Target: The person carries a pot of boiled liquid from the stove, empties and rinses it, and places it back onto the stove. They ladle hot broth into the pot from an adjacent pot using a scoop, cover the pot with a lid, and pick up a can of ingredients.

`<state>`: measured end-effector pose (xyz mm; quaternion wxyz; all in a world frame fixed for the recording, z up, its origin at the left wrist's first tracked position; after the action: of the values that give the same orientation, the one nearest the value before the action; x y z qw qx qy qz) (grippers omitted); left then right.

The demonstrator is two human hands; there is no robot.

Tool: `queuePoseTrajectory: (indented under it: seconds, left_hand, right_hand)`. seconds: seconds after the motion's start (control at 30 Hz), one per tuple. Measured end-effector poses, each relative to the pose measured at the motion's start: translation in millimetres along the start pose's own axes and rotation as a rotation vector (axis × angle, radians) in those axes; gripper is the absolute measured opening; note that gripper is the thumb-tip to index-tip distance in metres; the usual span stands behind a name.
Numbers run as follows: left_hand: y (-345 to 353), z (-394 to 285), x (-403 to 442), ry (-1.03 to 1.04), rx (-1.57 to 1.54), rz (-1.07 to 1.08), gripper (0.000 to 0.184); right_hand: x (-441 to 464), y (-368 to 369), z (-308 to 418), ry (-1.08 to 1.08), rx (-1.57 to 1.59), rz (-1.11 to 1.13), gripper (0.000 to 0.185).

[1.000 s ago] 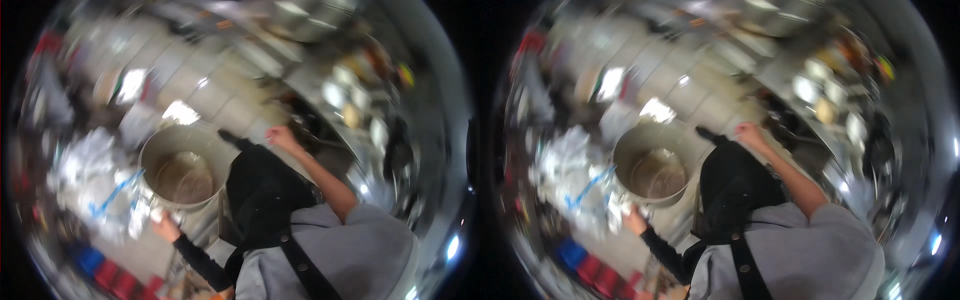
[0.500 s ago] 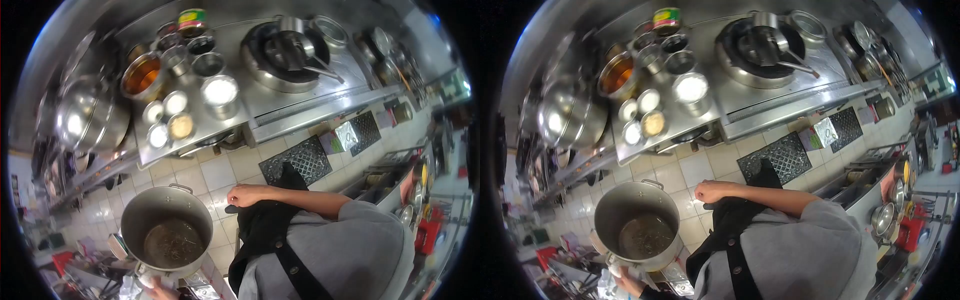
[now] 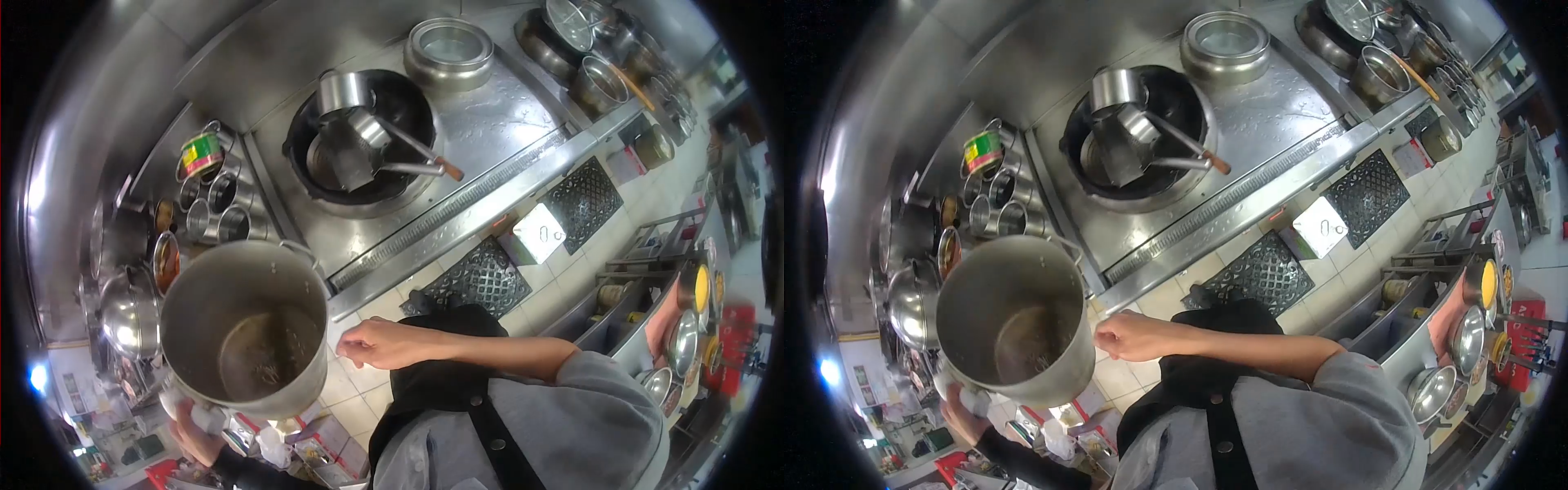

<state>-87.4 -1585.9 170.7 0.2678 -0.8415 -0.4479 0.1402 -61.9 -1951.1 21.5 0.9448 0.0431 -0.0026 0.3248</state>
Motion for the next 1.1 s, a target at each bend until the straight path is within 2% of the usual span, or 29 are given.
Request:
queuePoseTrajectory:
  seconds: [0.07,0.13,0.17,0.27,0.3,0.4,0.5,0.6,0.63,0.67,0.73,0.8,0.87,0.93,1.0,1.03,1.1]
  left_hand:
    - [58,-42,-15,-0.007,-0.160,0.094,0.026]
    - [103,-73,-15,0.129,-0.094,0.197,0.030]
    - [126,-90,-19,0.168,-0.080,0.244,0.033]
    - [202,-178,-64,0.134,-0.089,0.137,0.029]
    - [228,-201,-70,0.171,-0.141,0.211,0.029]
    - [304,-271,-82,0.325,-0.218,0.423,0.022]
    - [363,-333,-101,0.404,-0.290,0.412,0.018]
    - [421,-396,-100,0.574,-0.142,0.288,0.018]
    - [446,-413,-100,0.531,-0.170,0.315,0.023]
    - [467,-435,-105,0.640,-0.079,0.242,0.026]
    - [507,-464,-127,0.821,0.149,0.094,0.031]
    - [552,-488,-157,0.953,0.209,0.151,0.037]
    - [603,-499,-151,0.939,0.366,0.053,0.040]
    - [645,-511,-159,0.878,0.467,0.048,0.042]
    - [678,-523,-166,0.835,0.553,0.061,0.043]
    - [692,-527,-167,0.811,0.599,0.070,0.043]
    - [717,-533,-164,0.760,0.678,0.072,0.044]
  right_hand:
    - [-1,-30,-7,0.021,0.037,-0.186,0.032]
    - [-4,-72,-5,0.146,0.055,-0.308,0.030]
    - [-7,-89,-3,0.133,0.202,-0.405,0.031]
    - [-1,-158,-10,0.020,0.208,-0.524,0.034]
    - [0,-186,-14,0.055,0.190,-0.624,0.035]
    - [0,-276,29,-0.063,0.109,-0.882,0.042]
    - [26,-351,46,-0.188,-0.127,-0.833,0.045]
    - [59,-431,60,-0.191,-0.117,-0.830,0.045]
    - [69,-461,61,-0.202,-0.121,-0.902,0.037]
    - [83,-490,58,-0.228,-0.159,-0.926,0.035]
    - [111,-534,33,-0.238,-0.211,-0.951,0.031]
    - [147,-566,-9,-0.185,-0.119,-0.955,0.030]
    - [188,-590,-47,-0.161,0.010,-0.937,0.022]
    - [231,-607,-95,-0.140,0.168,-0.895,0.016]
    - [301,-619,-163,-0.265,0.043,-0.716,0.014]
    - [321,-621,-177,-0.331,-0.267,-0.570,0.015]
    - [328,-622,-187,-0.331,-0.047,-0.358,0.019]
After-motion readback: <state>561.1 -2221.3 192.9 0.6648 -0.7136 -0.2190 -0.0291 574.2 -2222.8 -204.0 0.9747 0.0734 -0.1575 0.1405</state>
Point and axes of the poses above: each hand's wrist, its own x-axis towards the middle knuckle, its own y-axis out of the palm, z = x × y, the point moved 5 cm from there along x, towards the middle knuckle, and after that the axes turned 14 degrees about -y, right-handed, at the moved point
